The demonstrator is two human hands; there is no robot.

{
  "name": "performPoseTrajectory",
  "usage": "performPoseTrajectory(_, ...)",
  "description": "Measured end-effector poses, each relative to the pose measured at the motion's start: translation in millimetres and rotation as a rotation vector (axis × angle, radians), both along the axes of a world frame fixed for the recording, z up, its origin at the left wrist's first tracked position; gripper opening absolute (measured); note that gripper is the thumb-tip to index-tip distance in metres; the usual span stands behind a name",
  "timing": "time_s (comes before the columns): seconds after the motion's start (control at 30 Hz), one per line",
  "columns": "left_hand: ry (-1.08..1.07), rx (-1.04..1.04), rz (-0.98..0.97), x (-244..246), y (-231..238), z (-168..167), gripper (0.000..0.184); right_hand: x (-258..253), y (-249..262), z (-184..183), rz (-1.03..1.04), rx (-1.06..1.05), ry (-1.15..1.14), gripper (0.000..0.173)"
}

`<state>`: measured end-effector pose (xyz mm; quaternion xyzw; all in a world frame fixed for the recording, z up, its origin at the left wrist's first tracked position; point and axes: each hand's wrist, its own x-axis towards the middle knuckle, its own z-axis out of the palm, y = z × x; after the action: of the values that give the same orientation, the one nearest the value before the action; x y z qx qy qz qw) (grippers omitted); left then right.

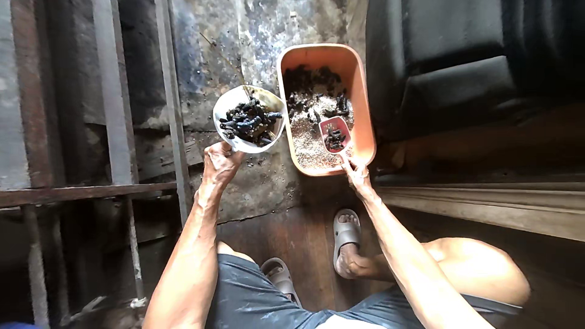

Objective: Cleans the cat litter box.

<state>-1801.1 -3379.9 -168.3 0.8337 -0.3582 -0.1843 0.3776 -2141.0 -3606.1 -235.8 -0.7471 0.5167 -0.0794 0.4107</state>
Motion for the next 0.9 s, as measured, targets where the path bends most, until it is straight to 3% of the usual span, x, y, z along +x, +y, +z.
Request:
performPoseTrajectory(0.33, 0.017, -0.016, -0.012, -4, -1, 3, 0.021, -3, -9, -6, -0.022, 0.042, 0.041, 0.032)
performPoseTrajectory(0.5, 0.025, -0.035, -0.048, -8, -5, -4, 0.02, -4, -13, 10, -0.022, -0.012, 0.079, 0.031)
performPoseTrajectory(0.7, 0.088, -0.026, -0.116, -14, -13, -20, 0.02, 13, -9, 79, 0.103, -0.131, -0.013, 0.03)
performPoseTrajectory(0.9, 0.114, 0.013, -0.167, -24, -24, -21, 0.023, 39, -5, 153, 0.434, -0.408, 0.036, 0.023)
